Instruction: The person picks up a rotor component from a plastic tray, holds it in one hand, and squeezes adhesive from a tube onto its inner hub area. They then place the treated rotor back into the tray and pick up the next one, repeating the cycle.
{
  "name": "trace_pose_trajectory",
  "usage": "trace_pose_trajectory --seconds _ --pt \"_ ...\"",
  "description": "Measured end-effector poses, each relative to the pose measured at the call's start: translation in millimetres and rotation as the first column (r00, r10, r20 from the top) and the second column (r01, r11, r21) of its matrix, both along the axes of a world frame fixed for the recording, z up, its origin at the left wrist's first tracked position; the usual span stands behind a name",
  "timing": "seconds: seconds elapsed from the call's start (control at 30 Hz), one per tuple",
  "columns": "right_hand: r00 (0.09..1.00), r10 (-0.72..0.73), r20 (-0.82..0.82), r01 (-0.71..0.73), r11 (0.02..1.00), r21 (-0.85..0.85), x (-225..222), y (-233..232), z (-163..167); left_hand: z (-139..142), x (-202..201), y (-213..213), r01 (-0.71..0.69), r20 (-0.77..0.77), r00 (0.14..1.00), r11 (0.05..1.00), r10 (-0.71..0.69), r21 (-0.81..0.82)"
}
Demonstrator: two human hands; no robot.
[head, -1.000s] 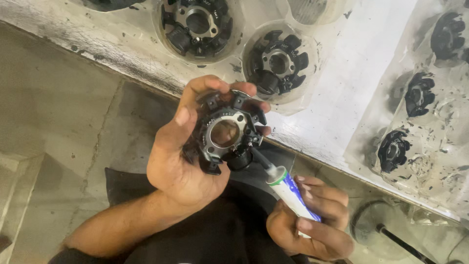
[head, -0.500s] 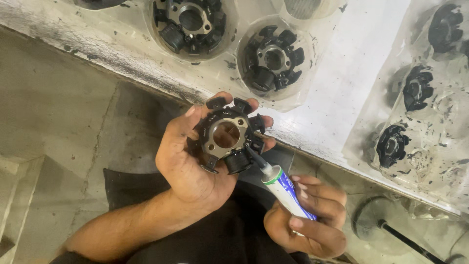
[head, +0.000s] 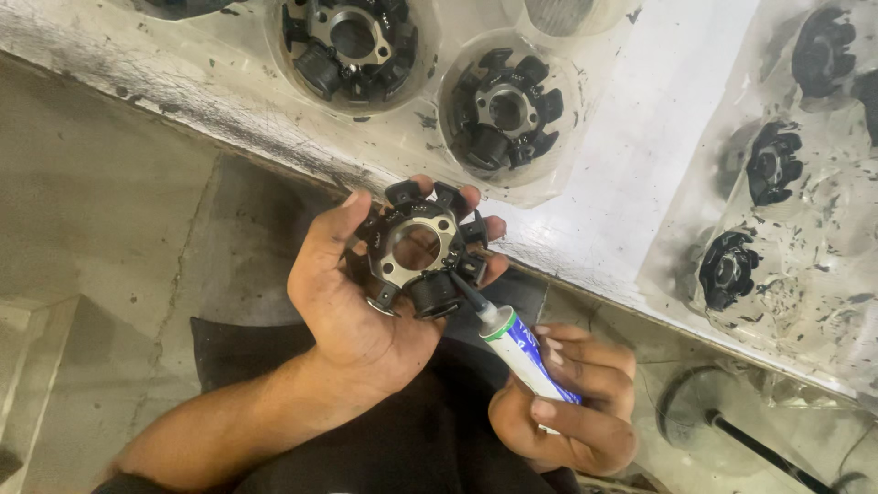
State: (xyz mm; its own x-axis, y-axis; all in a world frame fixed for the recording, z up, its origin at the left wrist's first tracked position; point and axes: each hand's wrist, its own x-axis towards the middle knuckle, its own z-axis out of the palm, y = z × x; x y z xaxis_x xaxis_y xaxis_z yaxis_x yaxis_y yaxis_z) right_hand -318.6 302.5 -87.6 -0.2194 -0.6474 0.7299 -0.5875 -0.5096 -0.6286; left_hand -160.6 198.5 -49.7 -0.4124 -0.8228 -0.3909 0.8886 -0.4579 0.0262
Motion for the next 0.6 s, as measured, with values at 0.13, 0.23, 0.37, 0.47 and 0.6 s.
trace_pose_trajectory --seconds 0.13,0.23,0.37,0.47,0.6 --pt "1.0 -0.001 0.007 0.001 1.0 -0.007 -0.1 -3.5 5.2 -0.4 0.3 -1.9 0.024 -0.052 0.998 0.997 -0.02 0.069" --pt "1.0 0.014 0.028 -0.015 1.0 0.027 0.8 -4.1 9.3 5.5 -0.6 -3.6 0.021 -0.044 0.999 0.999 -0.019 0.046" --pt "0.845 0.074 0.529 -0.028 0.995 -0.095 1.0 -2.4 6.4 20.7 4.4 -11.4 0.04 0.074 0.997 0.993 -0.032 -0.11" --pt "0.537 0.143 0.832 -0.037 0.989 -0.145 -18.0 3.4 10.1 22.7 4.2 -37.9 0.083 0.149 0.989 0.891 -0.018 -0.446" --pt "0.138 0.197 0.971 -0.215 0.963 -0.164 -51.0 12.3 19.5 3.3 -26.0 -111.0 0.125 0.339 0.906 0.604 0.254 -0.787"
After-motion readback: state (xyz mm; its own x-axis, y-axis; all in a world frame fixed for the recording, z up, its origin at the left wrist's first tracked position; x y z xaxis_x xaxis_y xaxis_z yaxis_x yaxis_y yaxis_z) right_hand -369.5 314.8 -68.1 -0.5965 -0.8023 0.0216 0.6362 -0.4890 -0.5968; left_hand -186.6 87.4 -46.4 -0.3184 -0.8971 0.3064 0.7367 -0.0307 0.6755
